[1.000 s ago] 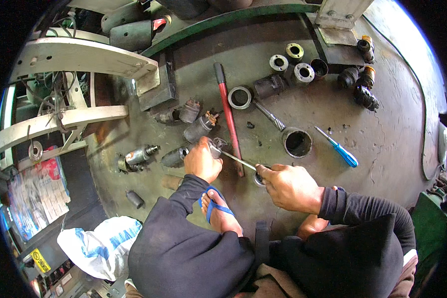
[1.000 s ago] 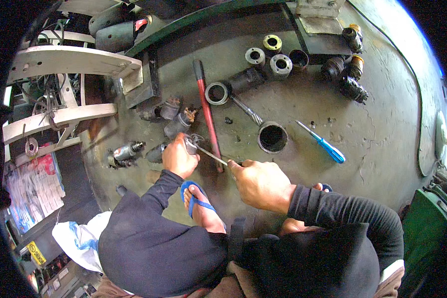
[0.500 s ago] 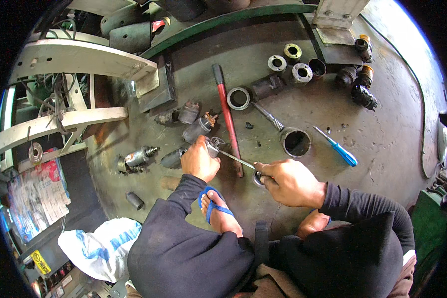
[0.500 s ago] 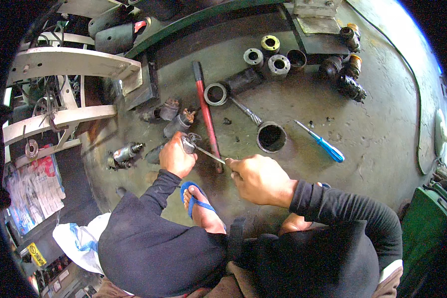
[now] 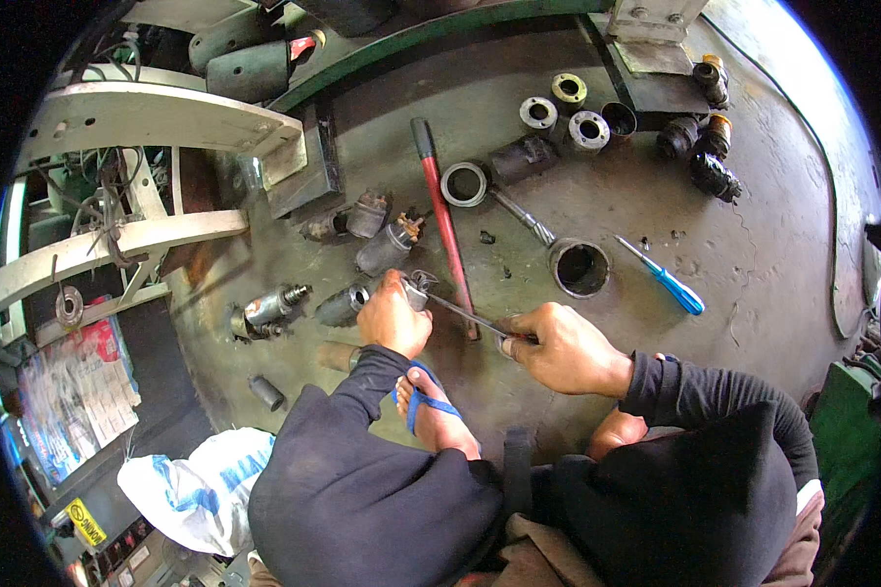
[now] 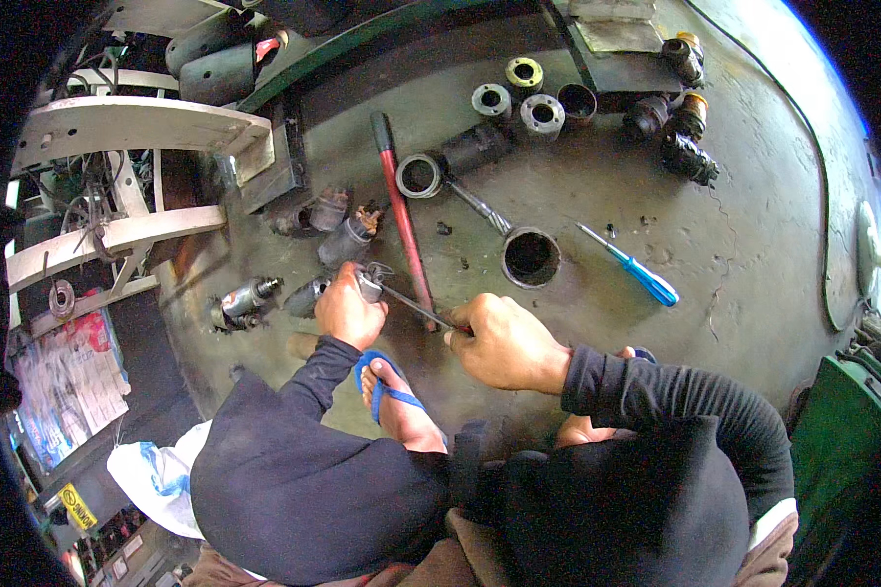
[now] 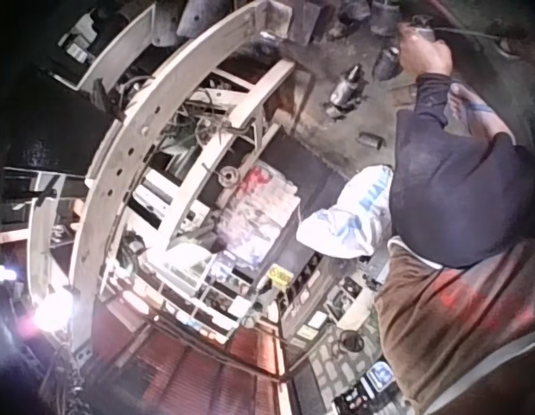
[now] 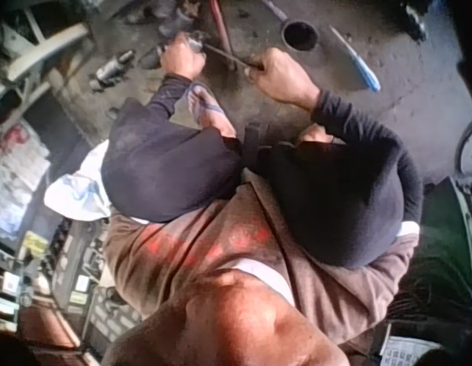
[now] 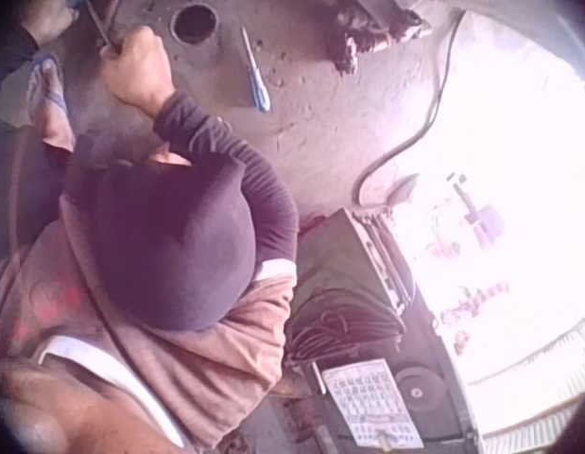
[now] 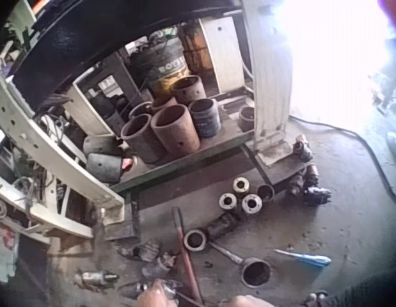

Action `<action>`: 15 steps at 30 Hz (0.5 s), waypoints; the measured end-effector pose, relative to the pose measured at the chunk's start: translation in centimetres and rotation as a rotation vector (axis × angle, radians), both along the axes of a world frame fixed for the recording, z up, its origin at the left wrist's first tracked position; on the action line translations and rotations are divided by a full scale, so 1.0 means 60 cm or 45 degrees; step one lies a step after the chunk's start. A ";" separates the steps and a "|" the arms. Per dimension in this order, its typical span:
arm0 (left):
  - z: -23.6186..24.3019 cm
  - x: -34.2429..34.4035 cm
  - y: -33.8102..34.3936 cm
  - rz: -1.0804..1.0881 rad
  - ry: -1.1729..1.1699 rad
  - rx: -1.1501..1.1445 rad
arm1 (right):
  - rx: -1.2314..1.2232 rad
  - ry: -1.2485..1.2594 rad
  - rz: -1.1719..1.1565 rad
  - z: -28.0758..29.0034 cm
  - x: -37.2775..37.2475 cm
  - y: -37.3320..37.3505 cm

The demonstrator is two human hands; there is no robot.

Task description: The person sits on the floor and disassembles a cylindrical mechanical part using a screwdriver and a hammer. They remove internal components, place them on the floor, and later use a hydraulic press to press-fit a component into the cylinder. The person then reassembles the part by hand.

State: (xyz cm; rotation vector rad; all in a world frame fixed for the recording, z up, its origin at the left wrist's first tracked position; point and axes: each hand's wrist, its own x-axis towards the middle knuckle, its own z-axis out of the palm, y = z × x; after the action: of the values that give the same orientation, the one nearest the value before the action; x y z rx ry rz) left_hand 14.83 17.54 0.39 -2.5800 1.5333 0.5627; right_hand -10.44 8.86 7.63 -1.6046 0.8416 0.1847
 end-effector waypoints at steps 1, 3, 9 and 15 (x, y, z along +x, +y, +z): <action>0.001 -0.002 -0.003 -0.004 0.001 0.010 | -0.086 0.004 0.017 -0.003 -0.004 0.006; 0.006 -0.003 -0.003 0.014 -0.003 0.035 | -0.258 -0.003 0.079 -0.009 -0.001 0.024; 0.008 0.001 -0.022 0.016 0.107 -0.017 | -0.300 -0.034 0.118 -0.016 -0.010 0.022; -0.004 0.027 -0.011 -0.008 0.396 -0.159 | -0.222 -0.151 0.065 0.006 -0.019 -0.009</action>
State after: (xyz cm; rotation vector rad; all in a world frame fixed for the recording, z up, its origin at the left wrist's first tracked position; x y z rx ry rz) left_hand 16.43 16.91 0.17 -2.6775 1.7150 0.9338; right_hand -11.56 8.33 7.98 -1.7829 0.7414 0.0521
